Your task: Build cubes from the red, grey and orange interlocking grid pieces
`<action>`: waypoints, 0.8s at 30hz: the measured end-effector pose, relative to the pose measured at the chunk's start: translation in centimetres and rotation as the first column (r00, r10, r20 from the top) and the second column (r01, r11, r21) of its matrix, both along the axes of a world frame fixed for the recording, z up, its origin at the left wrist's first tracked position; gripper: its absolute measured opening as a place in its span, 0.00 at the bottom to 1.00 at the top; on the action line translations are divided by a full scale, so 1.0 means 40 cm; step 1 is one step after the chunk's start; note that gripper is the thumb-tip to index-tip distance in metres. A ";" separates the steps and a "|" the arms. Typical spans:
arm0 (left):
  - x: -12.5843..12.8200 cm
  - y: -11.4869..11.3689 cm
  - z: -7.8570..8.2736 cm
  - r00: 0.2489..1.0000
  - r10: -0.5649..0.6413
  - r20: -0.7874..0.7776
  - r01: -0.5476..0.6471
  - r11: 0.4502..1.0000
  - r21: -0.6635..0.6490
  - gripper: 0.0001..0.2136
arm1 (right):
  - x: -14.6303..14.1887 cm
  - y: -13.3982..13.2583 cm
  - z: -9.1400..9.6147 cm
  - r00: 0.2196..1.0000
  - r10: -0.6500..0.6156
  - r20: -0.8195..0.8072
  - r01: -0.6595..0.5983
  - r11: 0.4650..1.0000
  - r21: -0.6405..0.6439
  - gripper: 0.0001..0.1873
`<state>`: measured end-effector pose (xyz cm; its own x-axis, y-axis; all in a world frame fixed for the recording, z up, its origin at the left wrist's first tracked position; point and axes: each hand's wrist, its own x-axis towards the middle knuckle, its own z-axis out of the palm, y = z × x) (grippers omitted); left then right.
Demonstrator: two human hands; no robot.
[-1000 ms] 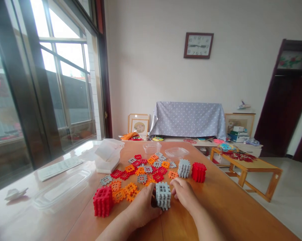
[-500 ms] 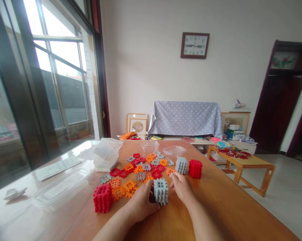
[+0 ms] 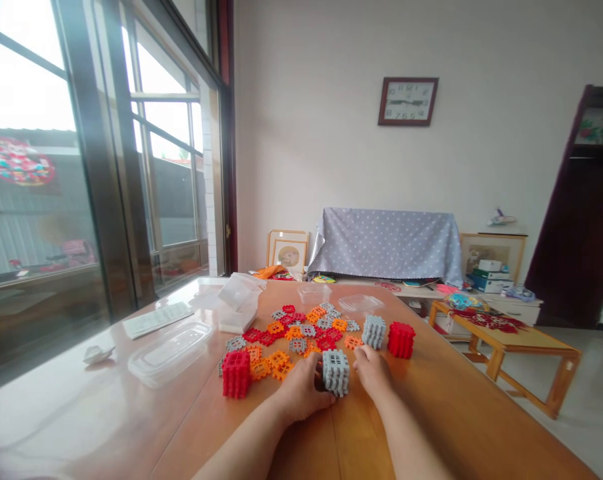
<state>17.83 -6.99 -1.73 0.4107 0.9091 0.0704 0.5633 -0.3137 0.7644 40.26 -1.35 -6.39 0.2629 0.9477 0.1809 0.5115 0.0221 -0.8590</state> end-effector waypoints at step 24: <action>0.006 0.010 -0.034 0.992 0.090 -0.087 -0.069 0.975 0.212 0.22 | 0.004 -0.020 -0.038 1.000 -0.022 0.006 0.020 0.986 0.166 0.17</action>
<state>18.07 -6.57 -3.10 0.3517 0.9085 0.2255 0.6601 -0.4115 0.6285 40.40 -2.15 -7.91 0.2804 0.8986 0.3373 0.5203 0.1530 -0.8402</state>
